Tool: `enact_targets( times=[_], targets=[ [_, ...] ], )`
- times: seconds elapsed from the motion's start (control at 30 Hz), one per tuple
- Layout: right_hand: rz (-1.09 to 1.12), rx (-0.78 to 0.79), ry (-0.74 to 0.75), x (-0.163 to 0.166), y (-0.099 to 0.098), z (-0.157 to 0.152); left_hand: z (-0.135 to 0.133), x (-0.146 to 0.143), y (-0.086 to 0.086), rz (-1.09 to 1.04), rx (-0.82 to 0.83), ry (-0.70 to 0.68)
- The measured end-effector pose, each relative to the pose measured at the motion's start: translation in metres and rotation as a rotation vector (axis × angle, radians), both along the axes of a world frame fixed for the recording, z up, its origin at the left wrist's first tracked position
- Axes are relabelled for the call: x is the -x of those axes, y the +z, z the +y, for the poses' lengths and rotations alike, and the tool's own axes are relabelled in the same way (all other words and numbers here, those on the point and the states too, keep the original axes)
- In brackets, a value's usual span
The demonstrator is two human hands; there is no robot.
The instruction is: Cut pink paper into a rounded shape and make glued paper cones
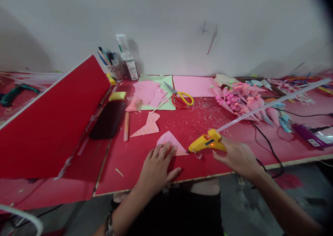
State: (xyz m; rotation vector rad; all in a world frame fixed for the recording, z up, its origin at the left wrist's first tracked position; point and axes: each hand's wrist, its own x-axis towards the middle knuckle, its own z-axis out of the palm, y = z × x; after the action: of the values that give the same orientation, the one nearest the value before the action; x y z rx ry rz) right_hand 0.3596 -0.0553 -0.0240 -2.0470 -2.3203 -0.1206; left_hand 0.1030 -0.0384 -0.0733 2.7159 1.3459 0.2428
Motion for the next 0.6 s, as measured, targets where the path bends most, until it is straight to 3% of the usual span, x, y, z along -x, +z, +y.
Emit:
enact_targets(
  times=[0.6],
  targets=[
    [0.02, 0.029, -0.013, 0.01, -0.003, 0.012, -0.002, 0.0, 0.0, 0.013, -0.018, 0.011]
  ],
)
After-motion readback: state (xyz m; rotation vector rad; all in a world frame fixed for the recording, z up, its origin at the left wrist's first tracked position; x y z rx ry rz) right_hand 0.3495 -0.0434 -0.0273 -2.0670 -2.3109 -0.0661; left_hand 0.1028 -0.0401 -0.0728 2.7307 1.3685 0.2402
